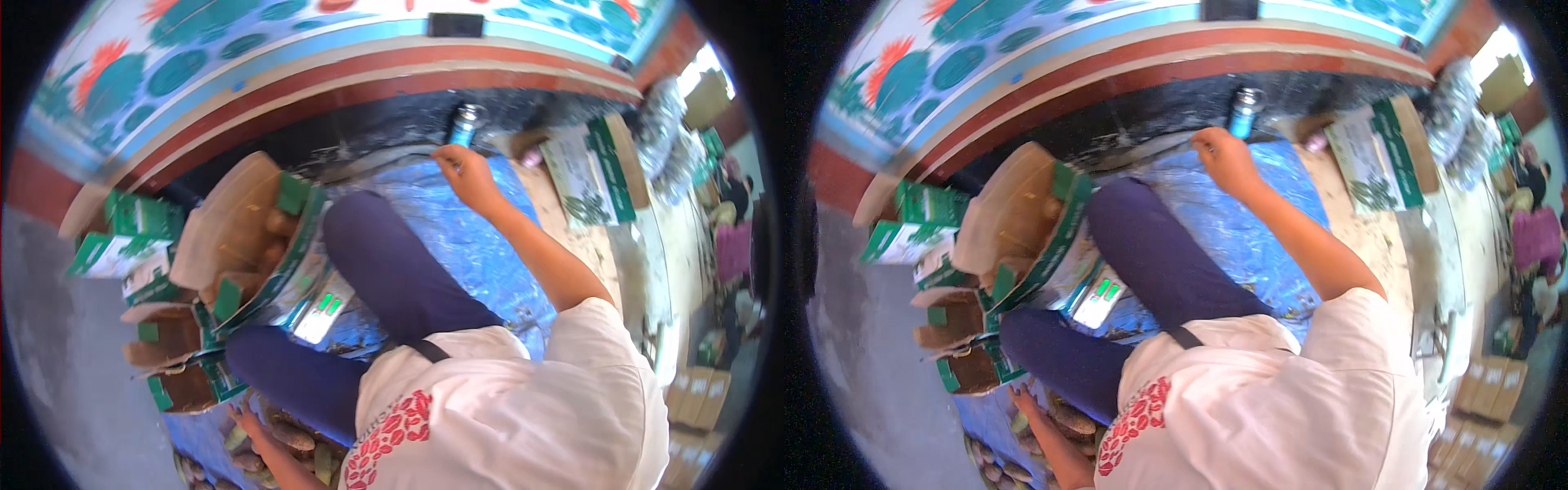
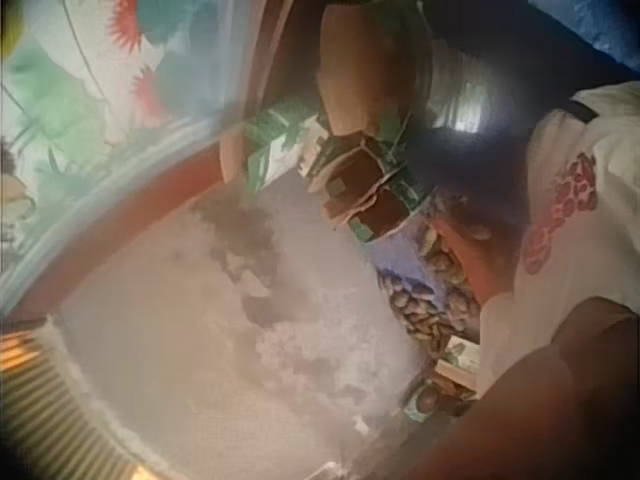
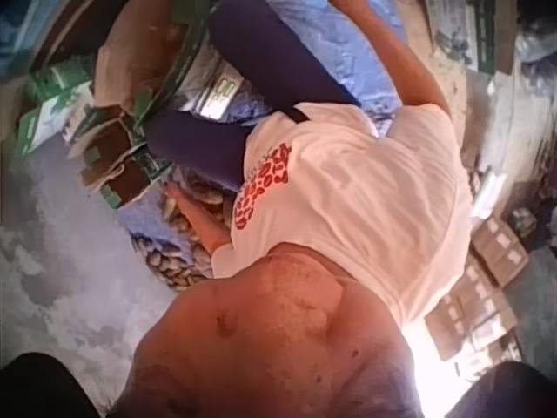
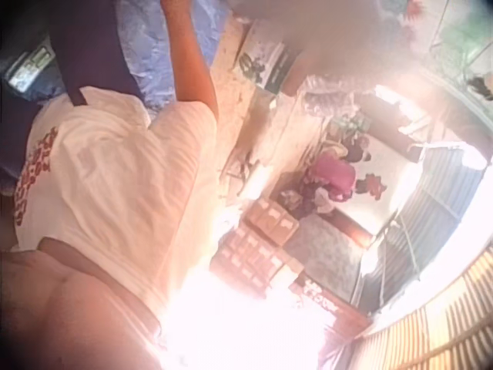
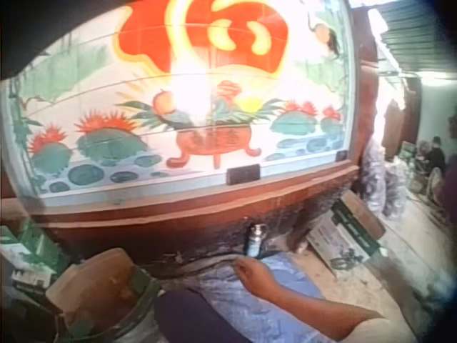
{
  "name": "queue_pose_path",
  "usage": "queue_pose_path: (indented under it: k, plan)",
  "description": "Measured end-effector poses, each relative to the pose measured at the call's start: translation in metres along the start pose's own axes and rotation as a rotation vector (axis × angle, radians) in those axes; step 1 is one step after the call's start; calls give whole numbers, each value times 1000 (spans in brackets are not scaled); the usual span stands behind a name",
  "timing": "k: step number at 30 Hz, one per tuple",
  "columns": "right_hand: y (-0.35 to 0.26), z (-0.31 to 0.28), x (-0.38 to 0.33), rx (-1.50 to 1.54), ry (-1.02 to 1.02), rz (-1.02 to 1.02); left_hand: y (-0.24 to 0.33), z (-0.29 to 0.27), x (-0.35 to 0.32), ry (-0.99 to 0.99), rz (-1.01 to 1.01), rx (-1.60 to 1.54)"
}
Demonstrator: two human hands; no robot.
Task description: Sort and place produce into cardboard boxes for packaging.
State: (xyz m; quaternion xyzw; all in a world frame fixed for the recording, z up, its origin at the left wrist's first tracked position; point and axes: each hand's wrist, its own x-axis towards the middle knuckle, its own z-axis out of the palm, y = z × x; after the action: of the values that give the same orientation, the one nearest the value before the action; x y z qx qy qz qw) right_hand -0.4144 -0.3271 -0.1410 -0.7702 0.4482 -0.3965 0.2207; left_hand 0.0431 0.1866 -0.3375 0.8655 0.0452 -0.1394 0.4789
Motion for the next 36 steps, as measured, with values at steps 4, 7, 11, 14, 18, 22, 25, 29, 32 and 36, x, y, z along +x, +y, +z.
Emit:
queue_pose_path:
  k: [4,7,11,14,18,22,25,29,32,36]
  plan:
    - [129,-86,-37,-502,145,139,24,-2,-22,-98,-109,-100]
    - [213,-154,-73,-696,173,465,36,2,-28,-135,-103,-78]
    - [282,-239,-107,-1081,356,698,49,1,-35,-181,-83,-99]
    - [279,-289,-115,-1142,380,954,72,6,-46,-175,-83,-90]
    - [288,-319,-124,-1022,258,1162,86,20,-51,-130,-69,-76]
    - [287,-318,-116,-1128,25,1196,87,24,-55,-139,-65,-79]
    - [331,-317,-139,-1121,-2,1085,99,34,-61,-119,-99,8]
    - [322,-294,-141,-1080,49,930,105,30,-54,-80,-46,-49]
    - [284,-277,-131,-1081,165,741,108,21,-42,-84,42,-66]
    - [222,-257,-129,-986,199,629,111,16,-33,-101,115,-173]
